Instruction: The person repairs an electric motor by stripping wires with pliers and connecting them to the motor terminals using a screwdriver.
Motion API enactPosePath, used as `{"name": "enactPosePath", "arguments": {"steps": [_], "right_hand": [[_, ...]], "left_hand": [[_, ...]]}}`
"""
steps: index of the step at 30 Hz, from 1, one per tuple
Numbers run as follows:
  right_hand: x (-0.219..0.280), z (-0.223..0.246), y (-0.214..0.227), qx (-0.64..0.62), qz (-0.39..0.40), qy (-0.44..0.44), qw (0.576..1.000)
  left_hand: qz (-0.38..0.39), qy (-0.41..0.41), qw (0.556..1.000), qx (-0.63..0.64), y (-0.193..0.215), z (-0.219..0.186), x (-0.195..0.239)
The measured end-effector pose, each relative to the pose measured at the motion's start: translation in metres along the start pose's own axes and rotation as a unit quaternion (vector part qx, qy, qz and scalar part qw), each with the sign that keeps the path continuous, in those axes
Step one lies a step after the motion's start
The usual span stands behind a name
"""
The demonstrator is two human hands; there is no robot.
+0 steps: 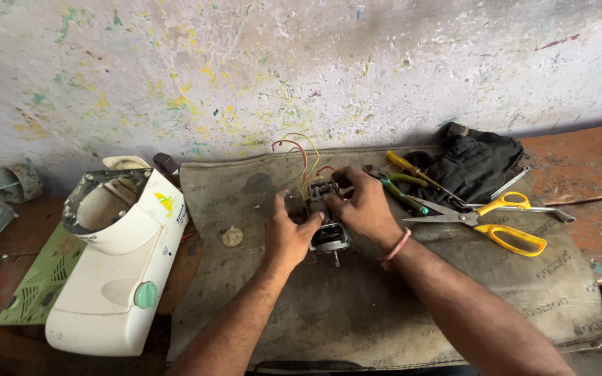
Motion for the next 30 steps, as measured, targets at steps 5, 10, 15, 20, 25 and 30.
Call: {"name": "enactPosePath", "arguments": {"steps": [5,10,15,20,25,30], "right_hand": [[-0.003,-0.019,-0.006,-0.012,0.008,-0.029,0.999],[-0.012,-0.026,-0.002,-0.009,0.026,0.032,0.999],[-0.026,-0.027,0.004,-0.054,0.077,-0.009,0.996],[-0.047,-0.037,0.004,-0.064,0.17,-0.062,0.981],[-0.059,-0.052,-0.003,-0.088,0.185,-0.056,0.977],[-0.059,-0.049,-0.006,-0.053,0.155,0.024,0.986]], "left_hand": [[-0.06,-0.143,0.977,-0.147,0.006,-0.008,-0.017],[0.052,-0.278,0.952,-0.119,0.007,-0.031,-0.055],[0.285,-0.087,0.948,-0.112,-0.013,-0.032,-0.104],[0.302,-0.106,0.937,-0.141,-0.02,-0.031,-0.123],[0.31,-0.117,0.936,-0.119,-0.024,-0.03,-0.134],[0.288,-0.142,0.937,-0.138,-0.023,-0.034,-0.134]]}}
Point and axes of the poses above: each hand's wrist, its own x-axis away from the middle knuckle, its own y-axis out of the back of the hand, z = x × y, the point moved 4 cm from there along -x, towards the middle knuckle, and after that the axes turned 13 degrees about y, right-handed, at the moved point
